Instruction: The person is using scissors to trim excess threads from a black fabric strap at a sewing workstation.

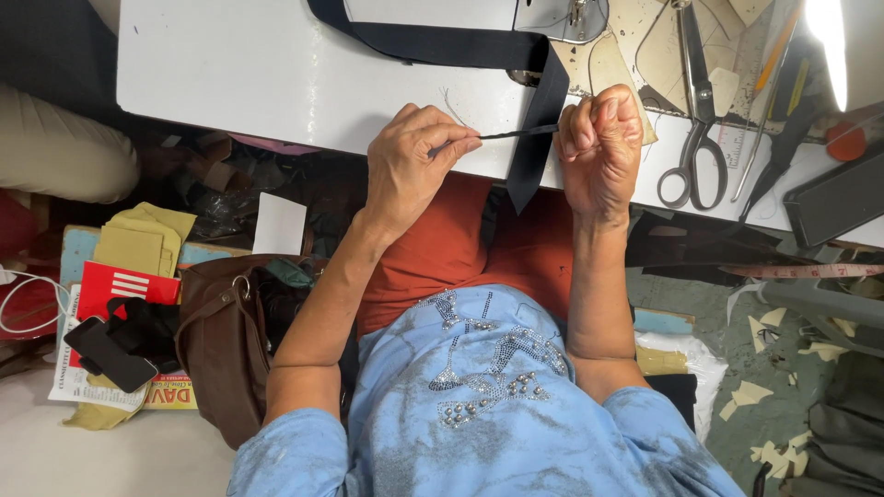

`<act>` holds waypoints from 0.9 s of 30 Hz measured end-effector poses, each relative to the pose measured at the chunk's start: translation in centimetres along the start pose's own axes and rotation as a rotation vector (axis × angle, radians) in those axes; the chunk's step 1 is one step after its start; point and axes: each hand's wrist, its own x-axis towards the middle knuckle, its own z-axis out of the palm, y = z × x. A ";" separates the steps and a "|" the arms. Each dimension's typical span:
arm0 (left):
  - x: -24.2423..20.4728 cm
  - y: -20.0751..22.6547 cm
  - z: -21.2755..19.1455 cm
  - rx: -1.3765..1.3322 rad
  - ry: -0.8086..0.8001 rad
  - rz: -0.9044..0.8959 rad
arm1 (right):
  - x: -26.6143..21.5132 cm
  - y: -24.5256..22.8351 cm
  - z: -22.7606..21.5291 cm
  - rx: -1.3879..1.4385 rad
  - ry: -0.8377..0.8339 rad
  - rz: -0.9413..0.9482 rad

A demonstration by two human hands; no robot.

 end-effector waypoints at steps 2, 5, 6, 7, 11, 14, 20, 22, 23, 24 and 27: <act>-0.2 -0.1 -0.3 0.003 -0.005 0.019 | 0.0 0.1 -0.2 -0.002 0.002 0.002; -0.7 -0.3 -0.6 0.013 -0.018 0.068 | 0.0 0.3 -0.4 0.008 0.006 0.009; -0.8 -0.4 -0.8 0.020 -0.026 0.102 | 0.1 0.3 -0.5 0.019 0.009 0.011; -0.8 -0.4 -1.0 0.020 -0.026 0.103 | 0.1 0.5 -0.6 0.019 0.008 0.010; -1.0 -0.6 -1.9 0.036 -0.053 0.115 | 0.1 0.5 -0.4 0.036 0.008 0.026; -0.7 0.0 -1.9 0.047 -0.067 0.135 | 0.2 0.4 0.2 -0.003 0.022 0.016; -0.5 1.2 -0.6 0.092 -0.079 0.270 | 0.2 0.3 0.0 0.020 0.044 0.005; -0.5 1.2 -0.3 0.116 -0.117 0.310 | 0.2 0.1 0.0 0.029 0.041 -0.004; -0.6 1.1 -0.3 0.149 -0.146 0.317 | 0.2 0.2 0.0 0.022 0.047 0.001; -0.7 1.1 -0.3 0.182 -0.176 0.324 | 0.2 0.2 -0.1 0.015 0.052 0.005; -0.7 1.1 -1.1 0.160 -0.159 0.296 | 0.2 0.3 -0.4 0.041 0.053 0.019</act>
